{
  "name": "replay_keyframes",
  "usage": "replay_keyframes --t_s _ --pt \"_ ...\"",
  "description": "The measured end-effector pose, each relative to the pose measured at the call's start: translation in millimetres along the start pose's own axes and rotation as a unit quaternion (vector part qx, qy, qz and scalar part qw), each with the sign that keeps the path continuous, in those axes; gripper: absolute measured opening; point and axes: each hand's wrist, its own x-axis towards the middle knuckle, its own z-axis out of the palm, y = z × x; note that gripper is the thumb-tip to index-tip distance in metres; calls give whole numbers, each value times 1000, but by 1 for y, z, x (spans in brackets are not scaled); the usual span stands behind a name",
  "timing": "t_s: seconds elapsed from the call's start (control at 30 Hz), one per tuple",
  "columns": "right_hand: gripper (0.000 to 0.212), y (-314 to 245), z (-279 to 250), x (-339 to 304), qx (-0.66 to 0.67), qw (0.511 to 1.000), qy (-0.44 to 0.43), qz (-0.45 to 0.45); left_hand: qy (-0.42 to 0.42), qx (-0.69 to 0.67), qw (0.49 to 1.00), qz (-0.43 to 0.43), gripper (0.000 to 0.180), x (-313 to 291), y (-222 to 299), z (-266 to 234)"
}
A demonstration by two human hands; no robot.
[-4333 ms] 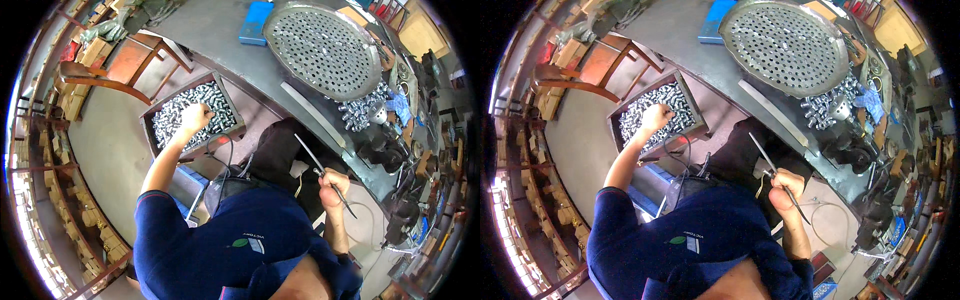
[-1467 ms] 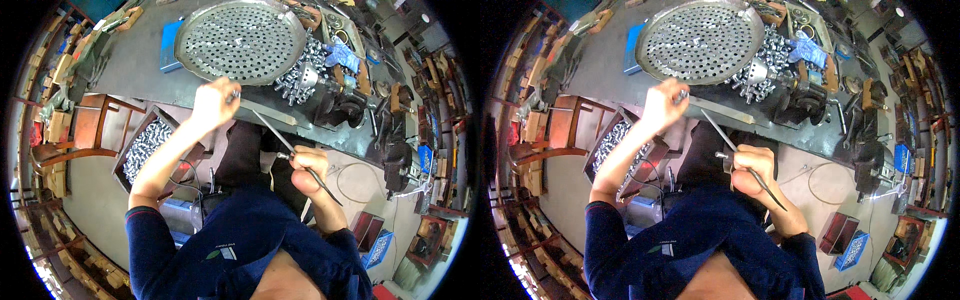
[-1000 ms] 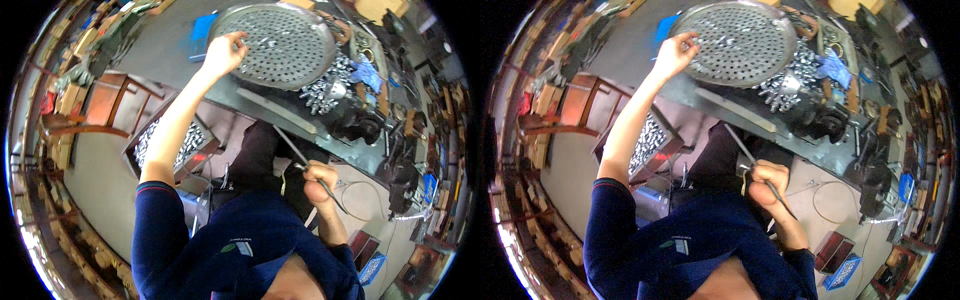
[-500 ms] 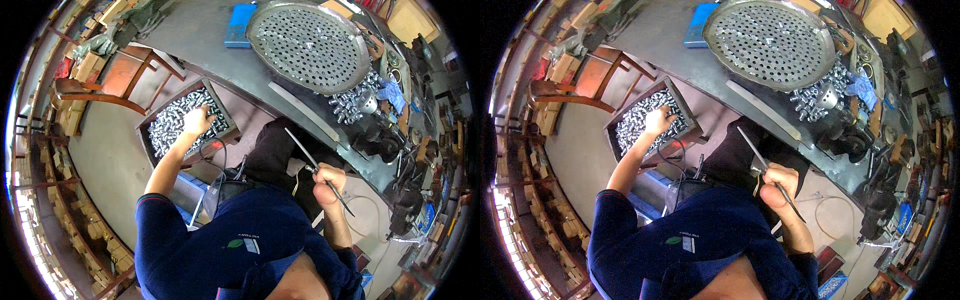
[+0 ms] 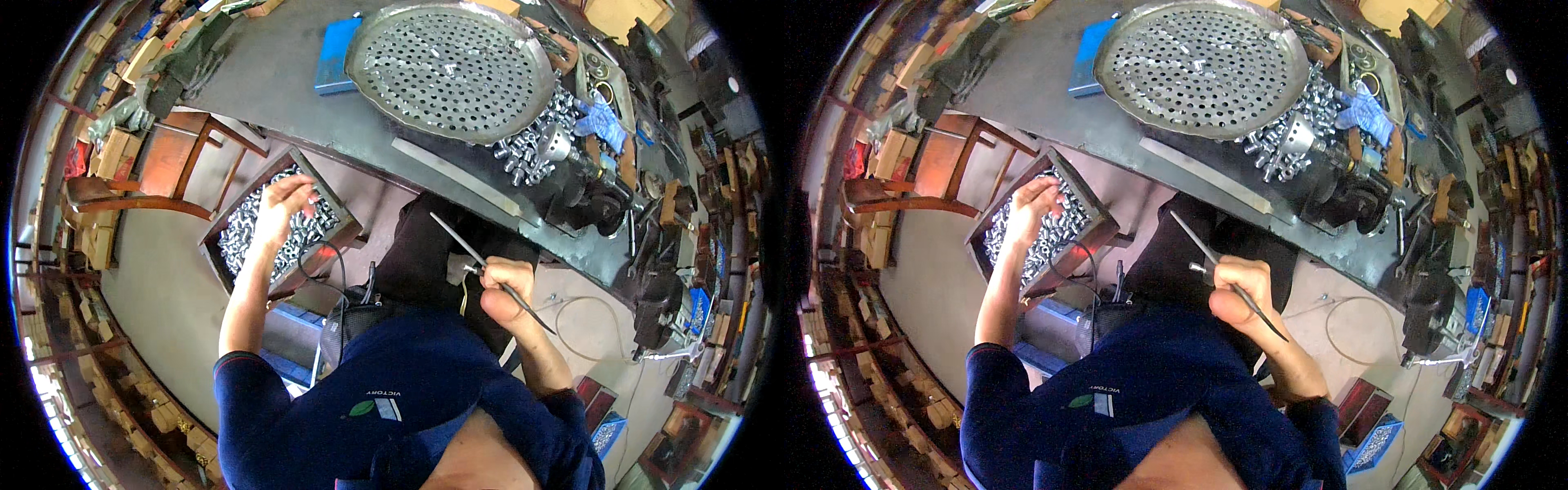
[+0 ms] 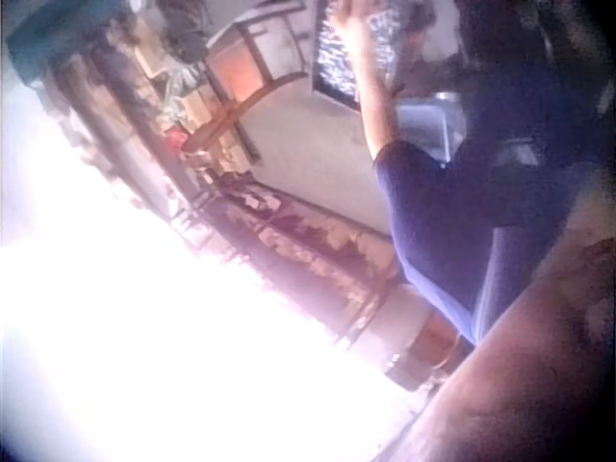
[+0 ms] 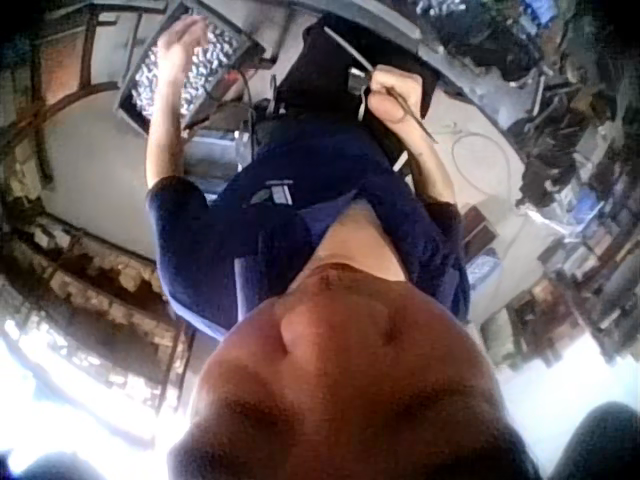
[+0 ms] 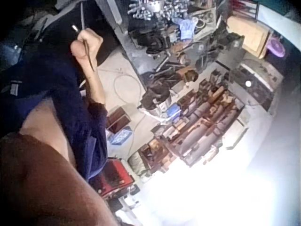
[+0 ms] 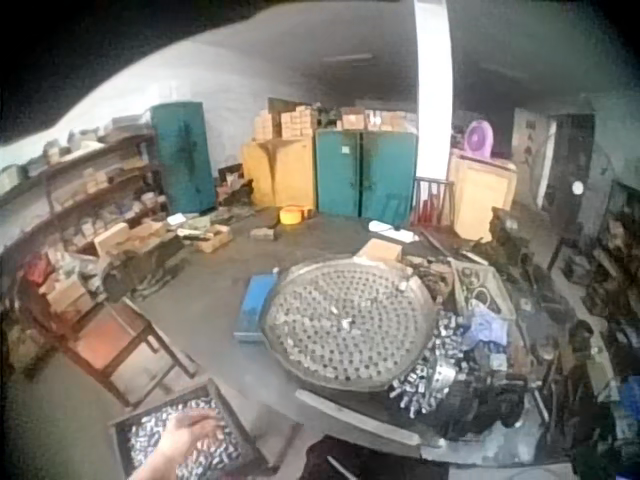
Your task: The person assembles small metal hose fittings by hand and with a blow gun. The person picks up small metal components and assembles them together, then cleans or tests them using compressed air from a blow gun on a metal workbench.
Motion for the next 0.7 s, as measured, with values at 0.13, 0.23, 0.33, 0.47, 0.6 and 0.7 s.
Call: replay_keyframes --t_s 0.13,0.23,0.33,0.47,0.6,0.7 --pt "65 -2 5 17 7 998 -28 -47 -159 -160 974 -7 25 -28 41 83" --pt "63 -13 9 26 -5 998 -1 -63 -213 -207 950 -92 27 -32 38 121" --pt "43 -13 1 25 -53 995 8 -86 -269 -217 931 -114 27 -36 33 141" --pt "32 -12 -2 23 -126 988 2 -93 -275 -141 949 -62 21 -42 26 152" --pt "25 -5 6 22 -173 981 -11 -89 -262 -45 964 -30 15 -45 28 155" --pt "24 -1 11 21 -188 977 12 -103 -249 17 968 20 13 -48 32 158"
